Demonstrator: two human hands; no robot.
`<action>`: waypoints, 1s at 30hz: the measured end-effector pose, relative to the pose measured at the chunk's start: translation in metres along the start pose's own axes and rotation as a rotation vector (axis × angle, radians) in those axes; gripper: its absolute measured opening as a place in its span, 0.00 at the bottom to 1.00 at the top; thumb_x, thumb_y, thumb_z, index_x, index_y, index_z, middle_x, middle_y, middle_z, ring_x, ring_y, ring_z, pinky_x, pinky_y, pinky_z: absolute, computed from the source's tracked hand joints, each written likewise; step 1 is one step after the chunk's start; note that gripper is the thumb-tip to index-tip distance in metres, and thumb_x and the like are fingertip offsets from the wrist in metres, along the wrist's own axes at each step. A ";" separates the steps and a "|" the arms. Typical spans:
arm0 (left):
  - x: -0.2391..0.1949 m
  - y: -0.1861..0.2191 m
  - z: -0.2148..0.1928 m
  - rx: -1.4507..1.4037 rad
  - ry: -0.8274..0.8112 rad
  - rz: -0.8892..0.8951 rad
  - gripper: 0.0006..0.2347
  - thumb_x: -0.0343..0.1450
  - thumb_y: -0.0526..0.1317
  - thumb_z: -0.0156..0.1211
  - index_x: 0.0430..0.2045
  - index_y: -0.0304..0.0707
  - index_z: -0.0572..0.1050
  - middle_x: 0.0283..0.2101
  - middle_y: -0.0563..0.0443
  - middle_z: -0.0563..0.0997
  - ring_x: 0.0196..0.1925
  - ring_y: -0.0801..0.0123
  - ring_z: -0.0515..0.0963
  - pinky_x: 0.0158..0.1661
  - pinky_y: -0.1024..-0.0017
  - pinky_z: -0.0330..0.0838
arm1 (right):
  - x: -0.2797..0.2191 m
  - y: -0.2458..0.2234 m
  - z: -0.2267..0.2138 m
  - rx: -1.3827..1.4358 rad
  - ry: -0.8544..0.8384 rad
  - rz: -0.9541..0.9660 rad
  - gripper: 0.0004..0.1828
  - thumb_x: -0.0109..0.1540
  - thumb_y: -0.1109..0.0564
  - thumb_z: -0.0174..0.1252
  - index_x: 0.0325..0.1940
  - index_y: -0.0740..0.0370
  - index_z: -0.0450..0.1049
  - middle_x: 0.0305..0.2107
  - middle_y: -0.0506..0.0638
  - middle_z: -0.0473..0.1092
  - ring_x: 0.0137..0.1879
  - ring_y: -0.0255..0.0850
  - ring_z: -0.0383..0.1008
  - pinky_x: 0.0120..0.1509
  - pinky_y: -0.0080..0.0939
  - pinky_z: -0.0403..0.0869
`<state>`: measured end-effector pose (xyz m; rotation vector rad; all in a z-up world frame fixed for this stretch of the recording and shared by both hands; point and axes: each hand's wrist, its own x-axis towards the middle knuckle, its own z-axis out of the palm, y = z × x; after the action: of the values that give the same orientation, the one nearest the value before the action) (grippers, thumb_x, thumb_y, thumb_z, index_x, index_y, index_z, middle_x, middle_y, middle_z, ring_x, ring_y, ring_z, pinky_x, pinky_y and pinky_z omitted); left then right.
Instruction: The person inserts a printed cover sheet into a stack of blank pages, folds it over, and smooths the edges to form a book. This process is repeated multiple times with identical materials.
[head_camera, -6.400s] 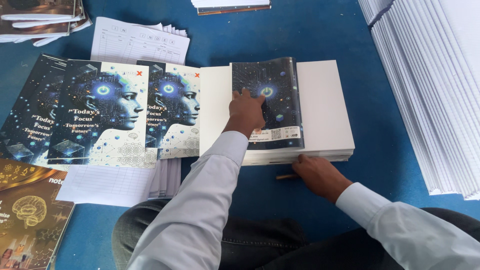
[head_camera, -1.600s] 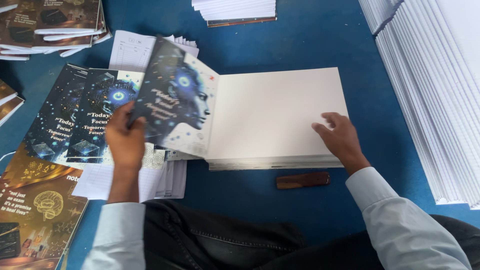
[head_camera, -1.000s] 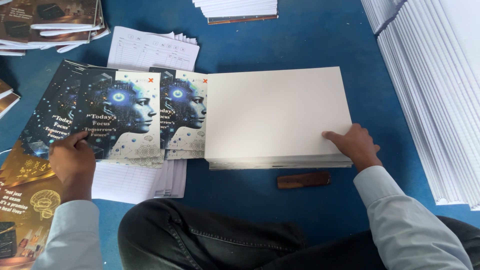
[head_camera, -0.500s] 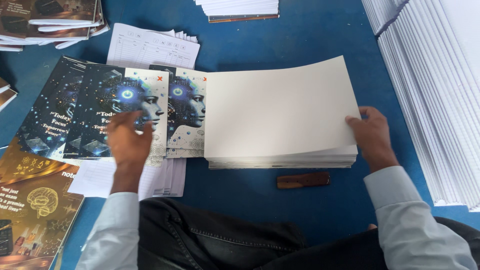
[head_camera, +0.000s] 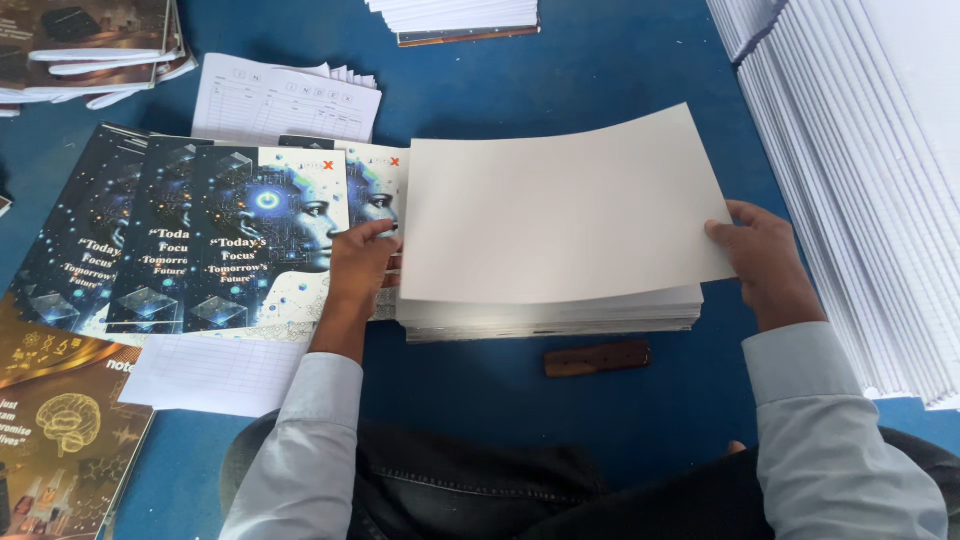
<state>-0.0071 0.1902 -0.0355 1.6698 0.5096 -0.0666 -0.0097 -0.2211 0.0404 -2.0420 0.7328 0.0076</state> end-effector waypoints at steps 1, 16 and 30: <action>0.002 -0.003 0.003 0.015 -0.006 -0.004 0.18 0.69 0.35 0.57 0.54 0.30 0.74 0.37 0.45 0.85 0.31 0.67 0.85 0.29 0.70 0.82 | 0.000 0.000 -0.001 -0.025 -0.002 -0.027 0.23 0.66 0.56 0.55 0.65 0.63 0.72 0.49 0.66 0.75 0.54 0.54 0.77 0.62 0.50 0.71; 0.003 -0.042 0.060 0.198 -0.009 0.181 0.14 0.67 0.32 0.64 0.46 0.27 0.77 0.28 0.50 0.82 0.20 0.72 0.79 0.21 0.72 0.74 | -0.045 -0.041 -0.006 0.123 -0.301 -0.393 0.36 0.70 0.36 0.31 0.65 0.65 0.69 0.60 0.61 0.70 0.70 0.53 0.65 0.73 0.58 0.60; 0.000 -0.032 0.063 0.263 -0.016 0.195 0.15 0.67 0.33 0.64 0.48 0.30 0.78 0.30 0.47 0.84 0.20 0.70 0.81 0.21 0.72 0.75 | -0.052 -0.018 0.083 -0.301 -0.254 -0.944 0.19 0.62 0.52 0.63 0.58 0.54 0.78 0.65 0.59 0.61 0.75 0.63 0.52 0.72 0.63 0.60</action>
<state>-0.0037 0.1325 -0.0765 1.9678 0.3339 -0.0035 -0.0214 -0.1237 0.0222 -2.4315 -0.4527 -0.1676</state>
